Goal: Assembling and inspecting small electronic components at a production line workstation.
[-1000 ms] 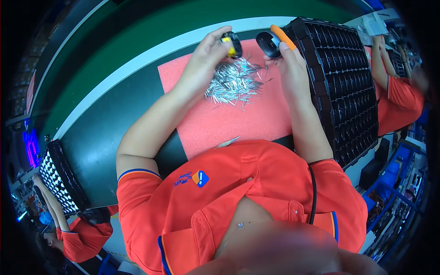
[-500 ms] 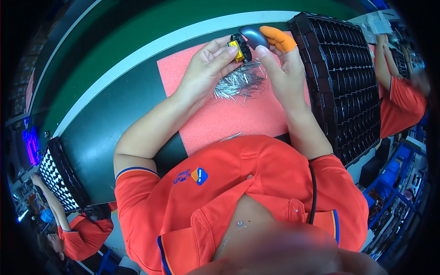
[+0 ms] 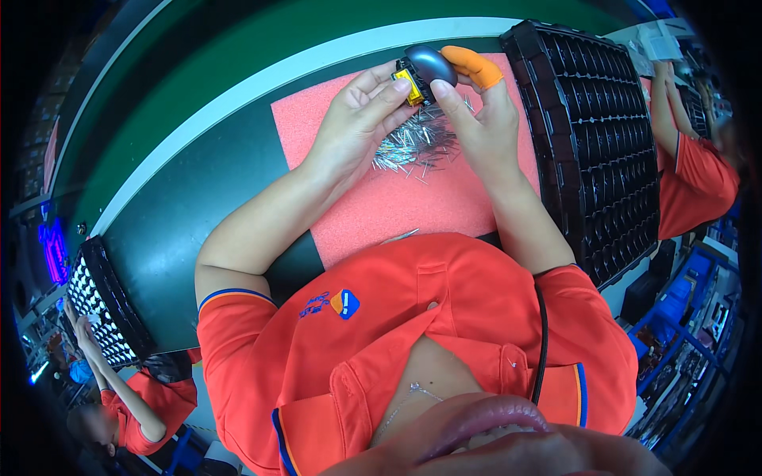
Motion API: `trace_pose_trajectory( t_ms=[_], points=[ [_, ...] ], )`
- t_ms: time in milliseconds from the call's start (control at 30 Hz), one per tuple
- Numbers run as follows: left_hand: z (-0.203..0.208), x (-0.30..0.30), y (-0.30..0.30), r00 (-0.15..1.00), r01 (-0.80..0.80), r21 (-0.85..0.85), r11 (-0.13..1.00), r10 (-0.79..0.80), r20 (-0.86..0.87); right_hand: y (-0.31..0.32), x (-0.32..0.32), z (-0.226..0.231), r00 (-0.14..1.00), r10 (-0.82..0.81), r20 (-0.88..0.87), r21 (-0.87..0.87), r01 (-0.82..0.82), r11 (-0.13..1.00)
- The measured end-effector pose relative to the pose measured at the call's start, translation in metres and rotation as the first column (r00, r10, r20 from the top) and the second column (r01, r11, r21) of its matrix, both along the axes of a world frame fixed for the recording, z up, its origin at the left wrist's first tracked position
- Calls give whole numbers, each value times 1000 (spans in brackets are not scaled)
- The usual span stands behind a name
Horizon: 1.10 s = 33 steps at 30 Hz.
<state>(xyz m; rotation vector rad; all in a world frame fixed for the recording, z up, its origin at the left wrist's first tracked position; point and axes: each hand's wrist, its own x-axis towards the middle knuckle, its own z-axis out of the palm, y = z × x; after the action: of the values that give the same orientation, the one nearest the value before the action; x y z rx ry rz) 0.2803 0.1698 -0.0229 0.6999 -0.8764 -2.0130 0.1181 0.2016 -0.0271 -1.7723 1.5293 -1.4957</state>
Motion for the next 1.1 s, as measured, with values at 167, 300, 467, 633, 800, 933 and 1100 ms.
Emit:
trace_pose_trajectory(
  t_ms=[167,300,467,633,800,933,1100],
  points=[
    [-5,1,-2,999,-31,-18,999,30,-26,-3,-2,-1,999,3,-39,51,-1,999],
    [-5,2,-3,998,-62,-31,998,62,15,-3,-2,2,996,32,87,219,-50,974],
    [-6,2,-4,994,-81,-52,995,85,75,-6,-4,-4,933,97,347,282,-202,938],
    [-12,3,-18,989,-121,-129,984,131,73,3,-7,-2,949,110,295,219,-180,959],
    [-7,28,-66,855,-265,-462,846,428,294,37,-22,-3,979,157,127,238,-184,954],
    [-23,64,-136,652,-301,-672,676,660,372,83,-46,23,988,105,-112,247,-75,966],
    [-62,110,-192,354,36,-783,621,725,591,122,-95,63,926,-123,-358,179,197,964]
  ],
)
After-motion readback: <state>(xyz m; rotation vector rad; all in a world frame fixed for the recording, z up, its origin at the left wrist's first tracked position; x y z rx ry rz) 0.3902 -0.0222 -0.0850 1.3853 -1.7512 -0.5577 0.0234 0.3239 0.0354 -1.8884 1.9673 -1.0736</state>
